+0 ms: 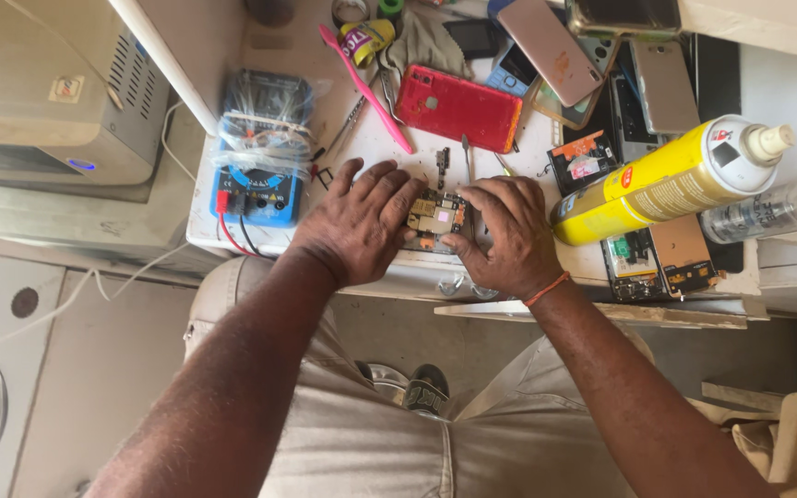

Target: The person cleans a disassembled phone motherboard at a repair workbench. They spray a liquid from an aerosol can onto the board, then scrub the board with a pink toothbrush, holding and turning the board to brush different sides, and set it back on the bench.

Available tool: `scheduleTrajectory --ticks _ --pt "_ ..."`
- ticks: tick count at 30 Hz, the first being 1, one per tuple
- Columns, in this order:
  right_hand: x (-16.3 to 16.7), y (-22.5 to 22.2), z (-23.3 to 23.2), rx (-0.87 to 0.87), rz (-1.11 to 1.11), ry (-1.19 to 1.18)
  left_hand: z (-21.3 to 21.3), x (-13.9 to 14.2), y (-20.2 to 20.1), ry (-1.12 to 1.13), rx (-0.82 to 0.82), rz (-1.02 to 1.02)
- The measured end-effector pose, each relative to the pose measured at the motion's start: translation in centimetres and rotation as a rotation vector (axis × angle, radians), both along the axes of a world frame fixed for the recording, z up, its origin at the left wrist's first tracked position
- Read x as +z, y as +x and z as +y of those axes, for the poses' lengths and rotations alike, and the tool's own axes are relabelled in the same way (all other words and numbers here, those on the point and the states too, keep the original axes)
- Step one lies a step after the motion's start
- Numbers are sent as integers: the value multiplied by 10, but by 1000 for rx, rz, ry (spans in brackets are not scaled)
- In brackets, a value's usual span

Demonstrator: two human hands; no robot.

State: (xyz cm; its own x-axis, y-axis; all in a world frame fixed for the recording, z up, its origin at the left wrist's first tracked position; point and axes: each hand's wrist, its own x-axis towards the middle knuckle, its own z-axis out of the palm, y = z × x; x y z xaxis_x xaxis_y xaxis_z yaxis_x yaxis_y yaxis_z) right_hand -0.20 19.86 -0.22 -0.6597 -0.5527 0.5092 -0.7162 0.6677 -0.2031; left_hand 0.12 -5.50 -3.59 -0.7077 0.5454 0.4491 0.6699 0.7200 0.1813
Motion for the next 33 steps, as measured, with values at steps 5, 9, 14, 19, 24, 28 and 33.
scheduleTrajectory --ticks 5,9,14,19,24,28,33 --pt "-3 2 2 3 11 5 0 -1 3 6 13 5" --pt "-1 2 0 0 38 0 0 1 3 -2 26 11" --pt "-2 2 -1 -27 11 9 -1 1 4 15 17 27" --pt "-6 3 -1 -21 33 18 -3 1 5 24 32 20" --pt "-8 2 -2 -11 24 40 -4 4 5 7 89 -47" --pt "-7 2 -3 -4 27 41 -4 8 5 -13 94 -60" --pt "-5 3 -4 -5 23 56 -5 13 4 -22 97 -80"
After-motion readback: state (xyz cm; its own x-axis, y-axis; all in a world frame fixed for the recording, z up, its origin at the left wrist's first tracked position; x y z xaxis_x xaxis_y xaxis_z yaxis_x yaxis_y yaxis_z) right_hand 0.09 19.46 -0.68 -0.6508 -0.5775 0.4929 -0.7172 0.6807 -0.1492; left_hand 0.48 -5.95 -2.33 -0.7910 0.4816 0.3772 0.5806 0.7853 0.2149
